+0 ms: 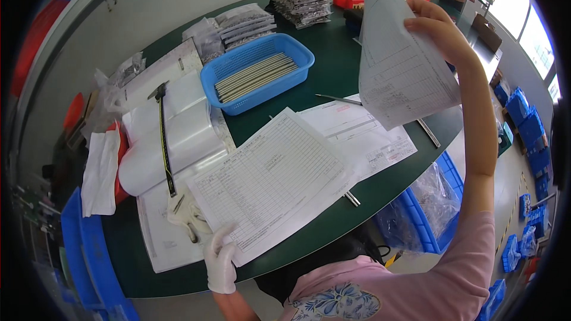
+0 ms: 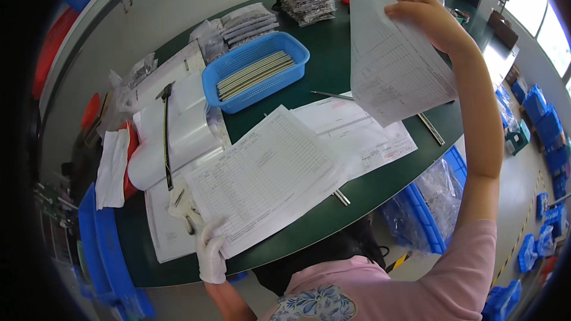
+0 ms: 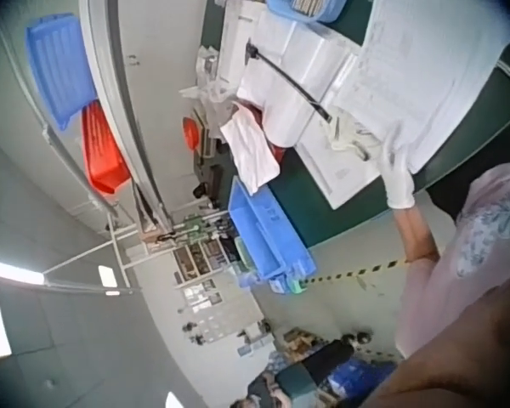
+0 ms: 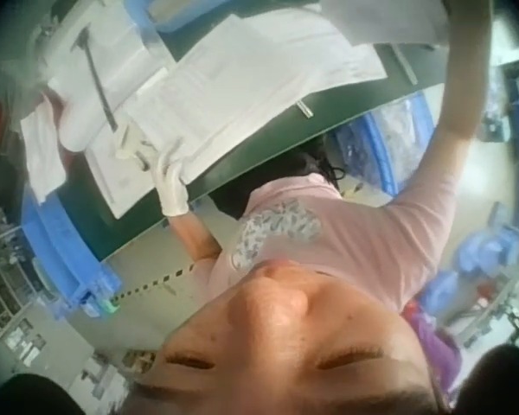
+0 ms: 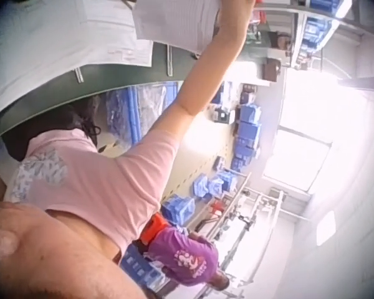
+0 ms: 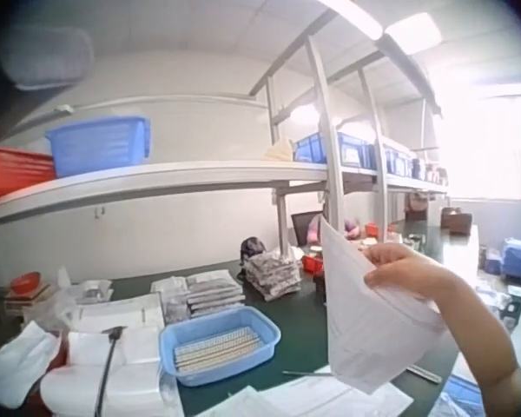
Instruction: Inspecting metal rod components in a tray and verifying them against a detailed multi-page inspection list.
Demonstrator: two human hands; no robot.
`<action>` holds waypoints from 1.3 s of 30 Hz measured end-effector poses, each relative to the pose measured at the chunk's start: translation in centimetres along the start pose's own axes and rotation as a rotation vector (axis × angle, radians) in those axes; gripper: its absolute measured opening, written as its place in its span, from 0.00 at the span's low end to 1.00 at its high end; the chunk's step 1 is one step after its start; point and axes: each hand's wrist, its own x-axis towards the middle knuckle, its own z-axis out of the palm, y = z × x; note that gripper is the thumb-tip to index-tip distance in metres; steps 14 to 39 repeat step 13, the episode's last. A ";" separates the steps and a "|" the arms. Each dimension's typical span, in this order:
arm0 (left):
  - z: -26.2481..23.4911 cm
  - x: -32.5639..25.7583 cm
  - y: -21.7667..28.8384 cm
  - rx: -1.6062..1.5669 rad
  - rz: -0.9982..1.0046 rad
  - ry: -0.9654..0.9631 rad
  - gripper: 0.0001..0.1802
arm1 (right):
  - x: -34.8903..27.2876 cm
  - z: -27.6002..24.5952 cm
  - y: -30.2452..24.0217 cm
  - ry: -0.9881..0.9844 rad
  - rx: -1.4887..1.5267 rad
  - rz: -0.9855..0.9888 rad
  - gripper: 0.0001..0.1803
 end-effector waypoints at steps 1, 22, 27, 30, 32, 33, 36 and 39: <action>-0.1 0.1 -0.2 0.001 -0.011 0.029 0.23 | -0.2 0.8 -0.5 -0.027 0.013 -0.004 0.23; 1.0 0.4 -1.3 -0.122 0.109 0.011 0.36 | -17.7 18.4 -2.2 -0.469 1.178 0.714 0.32; 1.0 0.4 -1.3 -0.122 0.109 0.011 0.36 | -17.7 18.4 -2.2 -0.469 1.178 0.714 0.32; 1.0 0.4 -1.3 -0.122 0.109 0.011 0.36 | -17.7 18.4 -2.2 -0.469 1.178 0.714 0.32; 1.0 0.4 -1.3 -0.122 0.109 0.011 0.36 | -17.7 18.4 -2.2 -0.469 1.178 0.714 0.32; 1.0 0.4 -1.3 -0.122 0.109 0.011 0.36 | -17.7 18.4 -2.2 -0.469 1.178 0.714 0.32; 1.0 0.4 -1.3 -0.122 0.109 0.011 0.36 | -17.7 18.4 -2.2 -0.469 1.178 0.714 0.32; 1.0 0.4 -1.3 -0.122 0.109 0.011 0.36 | -17.7 18.4 -2.2 -0.469 1.178 0.714 0.32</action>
